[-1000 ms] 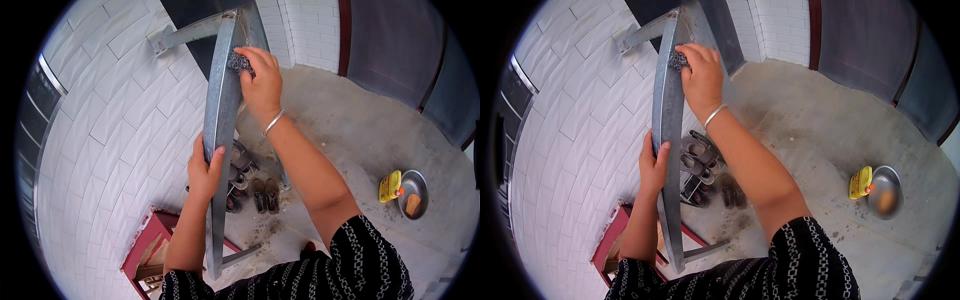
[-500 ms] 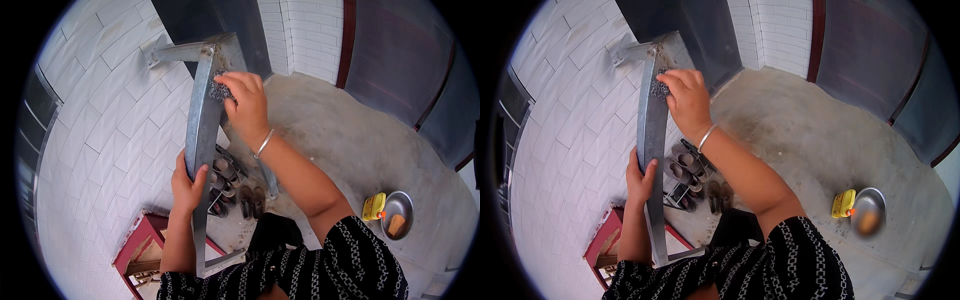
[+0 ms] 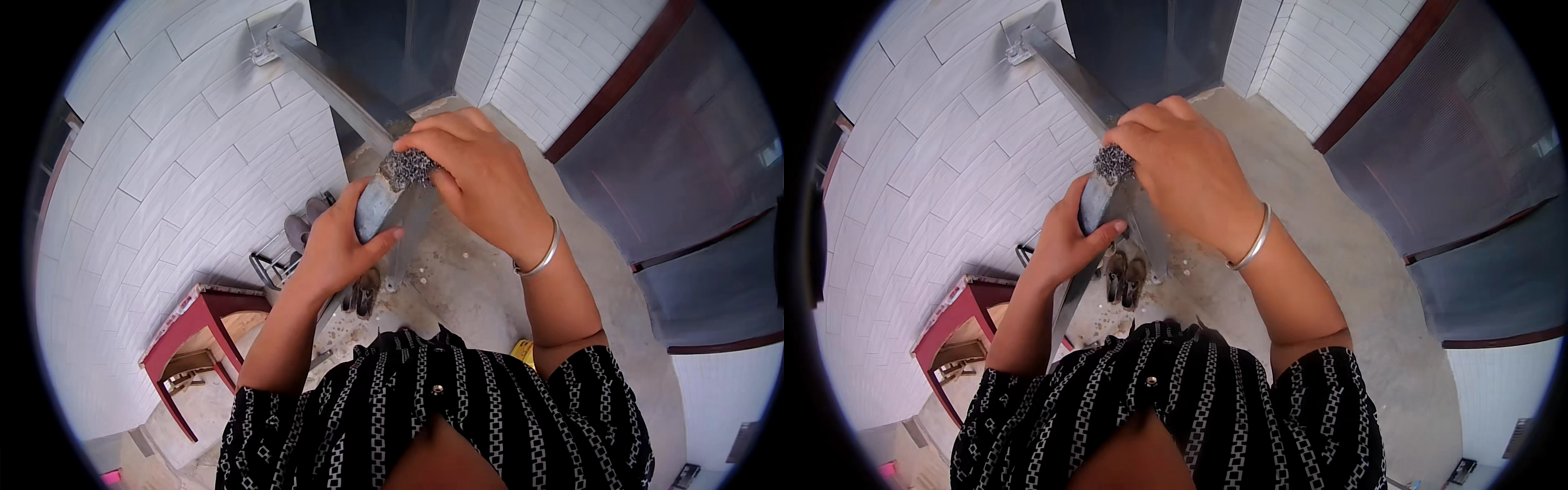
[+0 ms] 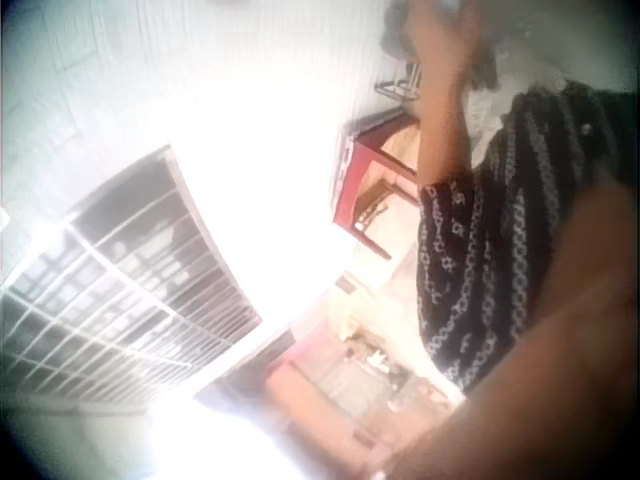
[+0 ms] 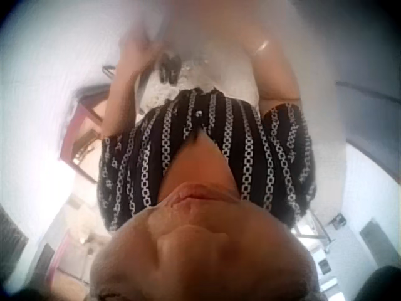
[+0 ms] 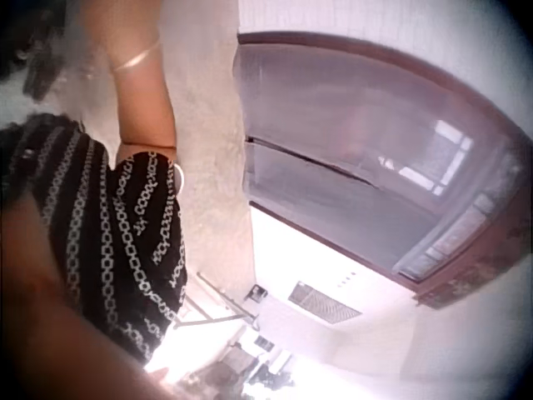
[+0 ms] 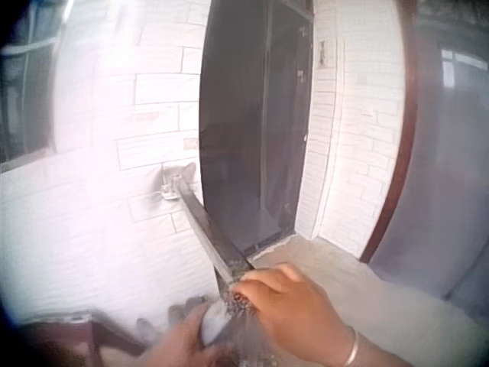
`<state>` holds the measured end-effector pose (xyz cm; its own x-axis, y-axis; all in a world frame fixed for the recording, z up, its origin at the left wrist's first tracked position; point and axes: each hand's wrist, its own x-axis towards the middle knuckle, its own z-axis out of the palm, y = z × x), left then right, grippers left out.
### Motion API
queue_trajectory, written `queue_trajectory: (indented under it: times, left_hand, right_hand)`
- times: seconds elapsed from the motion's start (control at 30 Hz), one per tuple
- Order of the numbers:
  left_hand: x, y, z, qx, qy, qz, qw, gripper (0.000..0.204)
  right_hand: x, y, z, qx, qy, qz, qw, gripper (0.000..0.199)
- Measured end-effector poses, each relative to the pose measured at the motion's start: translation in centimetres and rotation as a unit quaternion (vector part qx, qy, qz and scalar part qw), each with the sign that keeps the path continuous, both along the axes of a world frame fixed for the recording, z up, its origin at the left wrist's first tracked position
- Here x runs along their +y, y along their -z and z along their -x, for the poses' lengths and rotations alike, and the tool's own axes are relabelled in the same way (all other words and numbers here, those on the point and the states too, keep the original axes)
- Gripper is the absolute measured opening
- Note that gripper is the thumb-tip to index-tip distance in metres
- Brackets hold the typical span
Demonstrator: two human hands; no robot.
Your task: The person scrubs a metal railing with a steel wool pad, then wipes it with a cloth. They dip the cloth into a metal bowl of water and continue wiping the railing and a nearby window frame.
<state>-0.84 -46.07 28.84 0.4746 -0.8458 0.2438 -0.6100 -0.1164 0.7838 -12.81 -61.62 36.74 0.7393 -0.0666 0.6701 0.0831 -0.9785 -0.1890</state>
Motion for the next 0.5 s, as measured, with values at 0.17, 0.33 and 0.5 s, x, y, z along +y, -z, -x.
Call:
queue_trajectory:
  times: [0.17, 0.33, 0.5]
  left_hand:
    - [-2.8, -4.5, 0.2, 0.036, 0.008, -0.093, 0.995, 0.061]
    - [-2.1, -3.2, -0.2, 0.040, -0.014, -0.081, 0.996, 0.059]
    - [-3.2, -3.4, 0.6, 0.013, -0.014, -0.041, 0.999, 0.053]
  right_hand:
    - [-3.8, -2.2, -3.4, 0.105, -0.004, 0.049, 0.993, 0.034]
    - [-2.2, -2.4, -0.1, 0.140, -0.031, 0.006, 0.990, 0.031]
    - [-6.5, -2.4, -7.4, 0.078, -0.065, 0.067, 0.993, 0.027]
